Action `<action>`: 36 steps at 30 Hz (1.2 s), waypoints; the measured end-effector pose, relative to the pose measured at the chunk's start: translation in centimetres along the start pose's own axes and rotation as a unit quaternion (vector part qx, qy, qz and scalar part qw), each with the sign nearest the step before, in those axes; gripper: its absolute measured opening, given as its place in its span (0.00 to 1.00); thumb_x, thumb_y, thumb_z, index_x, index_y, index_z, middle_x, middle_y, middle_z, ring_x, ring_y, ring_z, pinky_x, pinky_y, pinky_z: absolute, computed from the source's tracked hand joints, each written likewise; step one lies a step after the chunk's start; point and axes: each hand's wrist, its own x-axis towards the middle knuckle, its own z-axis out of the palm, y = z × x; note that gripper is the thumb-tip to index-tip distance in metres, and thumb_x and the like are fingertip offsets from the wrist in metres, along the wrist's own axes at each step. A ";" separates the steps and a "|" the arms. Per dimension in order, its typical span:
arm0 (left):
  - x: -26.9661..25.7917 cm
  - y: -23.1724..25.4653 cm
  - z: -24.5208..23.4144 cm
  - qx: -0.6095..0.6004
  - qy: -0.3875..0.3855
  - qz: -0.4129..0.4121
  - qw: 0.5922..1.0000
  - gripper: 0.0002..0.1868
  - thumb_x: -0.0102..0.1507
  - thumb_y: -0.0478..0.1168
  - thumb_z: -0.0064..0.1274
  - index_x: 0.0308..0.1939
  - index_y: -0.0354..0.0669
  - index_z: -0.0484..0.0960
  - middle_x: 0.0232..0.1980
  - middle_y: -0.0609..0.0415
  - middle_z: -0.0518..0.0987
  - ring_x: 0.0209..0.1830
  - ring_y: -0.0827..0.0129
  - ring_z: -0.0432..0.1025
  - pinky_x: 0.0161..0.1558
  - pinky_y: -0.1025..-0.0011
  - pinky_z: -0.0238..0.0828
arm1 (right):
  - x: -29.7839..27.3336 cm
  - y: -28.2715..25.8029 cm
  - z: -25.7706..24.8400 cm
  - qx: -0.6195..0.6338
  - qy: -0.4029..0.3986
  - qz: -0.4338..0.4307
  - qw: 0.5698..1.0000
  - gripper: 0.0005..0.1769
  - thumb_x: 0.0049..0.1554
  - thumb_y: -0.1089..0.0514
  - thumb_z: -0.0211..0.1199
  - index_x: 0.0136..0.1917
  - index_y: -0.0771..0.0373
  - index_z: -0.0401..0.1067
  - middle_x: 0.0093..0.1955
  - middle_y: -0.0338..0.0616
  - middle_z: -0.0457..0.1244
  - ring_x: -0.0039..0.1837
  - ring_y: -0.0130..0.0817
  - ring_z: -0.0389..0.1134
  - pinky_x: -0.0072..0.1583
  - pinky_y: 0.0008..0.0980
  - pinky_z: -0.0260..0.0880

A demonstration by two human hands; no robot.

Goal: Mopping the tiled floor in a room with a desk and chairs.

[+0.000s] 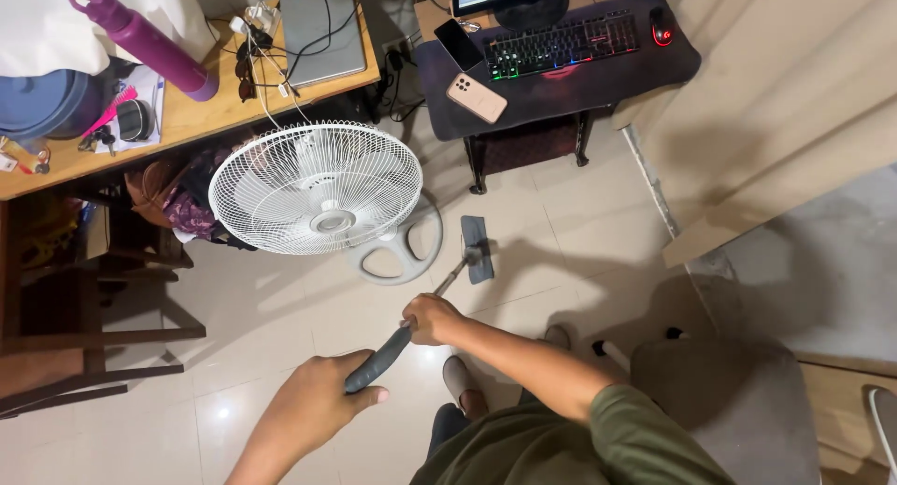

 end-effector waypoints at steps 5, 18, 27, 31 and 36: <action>1.5 0.1 1.4 -0.078 -0.019 0.051 0.995 0.18 0.56 0.52 0.65 0.46 0.50 0.86 0.21 0.45 0.72 0.23 0.54 0.65 0.34 0.62 0.70 | -2.6 2.9 -1.6 0.008 -0.015 -0.007 1.000 0.05 0.41 0.62 0.61 0.29 0.67 0.70 0.32 0.60 0.64 0.42 0.59 0.70 0.48 0.50 0.69; 18.6 14.0 18.3 -0.036 0.018 0.294 0.955 0.17 0.60 0.55 0.58 0.45 0.50 0.85 0.27 0.47 0.81 0.29 0.52 0.77 0.37 0.56 0.73 | -15.0 28.7 -8.4 -0.183 0.108 0.231 0.950 0.11 0.43 0.53 0.69 0.37 0.61 0.76 0.43 0.55 0.69 0.51 0.57 0.70 0.53 0.52 0.71; 9.5 13.3 11.4 -0.007 0.028 0.224 0.974 0.15 0.60 0.53 0.58 0.44 0.51 0.85 0.26 0.43 0.80 0.30 0.46 0.77 0.35 0.54 0.74 | -14.7 19.9 -6.6 -0.085 0.027 0.187 0.978 0.10 0.46 0.56 0.66 0.43 0.58 0.77 0.45 0.53 0.70 0.52 0.51 0.71 0.56 0.46 0.73; 7.1 15.2 10.1 -0.010 -0.043 0.170 0.984 0.14 0.60 0.54 0.58 0.40 0.52 0.87 0.24 0.47 0.80 0.27 0.49 0.77 0.34 0.57 0.73 | -16.8 19.8 -4.4 -0.050 0.191 0.050 0.979 0.13 0.38 0.58 0.70 0.40 0.61 0.78 0.42 0.53 0.69 0.52 0.55 0.69 0.54 0.50 0.71; 8.8 18.9 12.9 -0.079 -0.014 0.208 0.975 0.16 0.61 0.53 0.57 0.44 0.47 0.85 0.24 0.42 0.78 0.26 0.47 0.75 0.33 0.57 0.72 | -19.5 24.1 -8.0 -0.106 0.171 0.126 0.971 0.12 0.39 0.57 0.71 0.39 0.58 0.78 0.43 0.53 0.69 0.51 0.56 0.69 0.52 0.52 0.70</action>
